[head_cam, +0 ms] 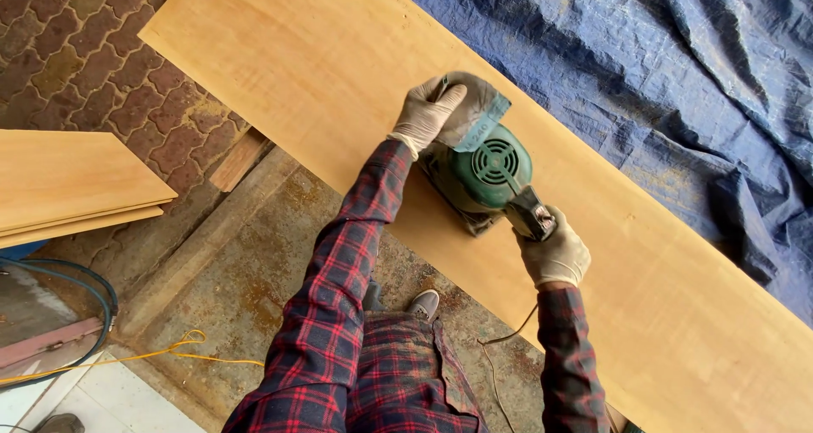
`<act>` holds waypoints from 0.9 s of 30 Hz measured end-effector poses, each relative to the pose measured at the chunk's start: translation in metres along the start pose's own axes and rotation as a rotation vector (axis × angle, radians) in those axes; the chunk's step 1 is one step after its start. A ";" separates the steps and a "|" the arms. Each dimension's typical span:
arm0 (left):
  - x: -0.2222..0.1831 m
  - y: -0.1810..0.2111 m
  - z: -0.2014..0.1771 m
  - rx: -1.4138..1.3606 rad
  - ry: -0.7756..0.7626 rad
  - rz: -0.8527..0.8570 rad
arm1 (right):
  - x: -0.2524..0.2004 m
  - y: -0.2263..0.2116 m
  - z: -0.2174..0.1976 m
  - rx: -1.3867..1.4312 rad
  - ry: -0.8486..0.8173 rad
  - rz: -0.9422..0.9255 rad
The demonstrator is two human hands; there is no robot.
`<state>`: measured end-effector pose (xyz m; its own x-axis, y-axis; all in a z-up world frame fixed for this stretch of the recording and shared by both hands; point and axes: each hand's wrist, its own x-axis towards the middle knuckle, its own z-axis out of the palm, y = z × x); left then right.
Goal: The person sands the surface of a long wooden board with an electric orbital sander, moving the sander back and forth along the board and working across different sections of the panel throughout the clip.
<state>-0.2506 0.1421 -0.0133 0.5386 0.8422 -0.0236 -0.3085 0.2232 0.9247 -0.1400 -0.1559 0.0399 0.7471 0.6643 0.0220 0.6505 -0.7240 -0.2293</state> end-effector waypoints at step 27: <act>-0.017 0.018 -0.036 0.107 0.105 0.057 | 0.002 -0.020 -0.003 0.090 -0.032 -0.123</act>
<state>-0.2934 0.1494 -0.0094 0.4359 0.9000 -0.0047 -0.2476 0.1249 0.9608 -0.1508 -0.1405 0.0474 0.6573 0.7532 0.0248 0.7207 -0.6186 -0.3128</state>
